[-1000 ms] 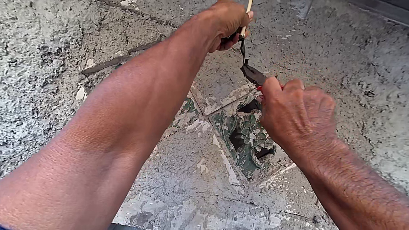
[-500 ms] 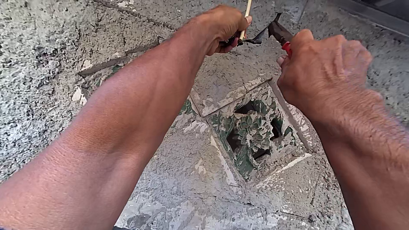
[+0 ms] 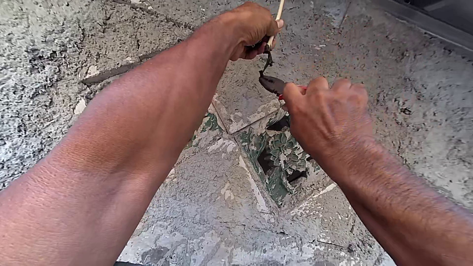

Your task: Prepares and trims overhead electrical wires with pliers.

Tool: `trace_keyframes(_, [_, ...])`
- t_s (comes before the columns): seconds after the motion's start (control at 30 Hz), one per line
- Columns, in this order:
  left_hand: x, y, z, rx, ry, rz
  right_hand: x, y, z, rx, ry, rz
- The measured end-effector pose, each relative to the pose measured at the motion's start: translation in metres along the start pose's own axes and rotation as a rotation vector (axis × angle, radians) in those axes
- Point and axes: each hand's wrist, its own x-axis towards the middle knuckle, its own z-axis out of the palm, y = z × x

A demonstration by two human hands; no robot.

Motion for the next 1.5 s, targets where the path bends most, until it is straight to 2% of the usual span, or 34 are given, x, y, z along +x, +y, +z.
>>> trace_keyframes(0.33, [0.001, 0.001, 0.005, -0.141, -0.049, -0.039, 0.014, 0.015, 0.029, 0.084, -0.161, 0.205])
trace_keyframes(0.53, [-0.006, -0.002, -0.003, -0.188, -0.017, -0.022, 0.02, 0.041, 0.017, 0.208, -0.066, 0.27])
trace_keyframes(0.77, [-0.006, -0.004, 0.0, -0.268, -0.02, -0.013, 0.021, 0.054, -0.01, 0.24, 0.048, 0.252])
trace_keyframes(0.87, [-0.007, -0.003, 0.004, -0.256, 0.006, -0.011, 0.025, 0.047, -0.026, 0.209, 0.142, 0.168])
trace_keyframes(0.97, [-0.006, -0.005, 0.005, -0.213, 0.033, 0.005, 0.013, 0.046, -0.025, 0.173, 0.175, 0.111])
trace_keyframes(1.1, [-0.011, 0.0, 0.0, -0.159, 0.07, 0.092, -0.004, 0.054, -0.01, 0.155, 0.163, 0.127])
trace_keyframes(1.23, [-0.013, 0.006, 0.004, -0.315, 0.069, 0.164, -0.012, 0.062, -0.001, 0.244, 0.128, 0.187])
trace_keyframes(1.37, [-0.018, -0.008, 0.02, -0.627, -0.017, 0.195, -0.019, 0.067, 0.003, 0.406, 0.089, 0.248])
trace_keyframes(1.5, [-0.028, -0.026, 0.046, -0.627, -0.156, 0.189, -0.024, 0.067, 0.002, 0.535, 0.0, 0.298])
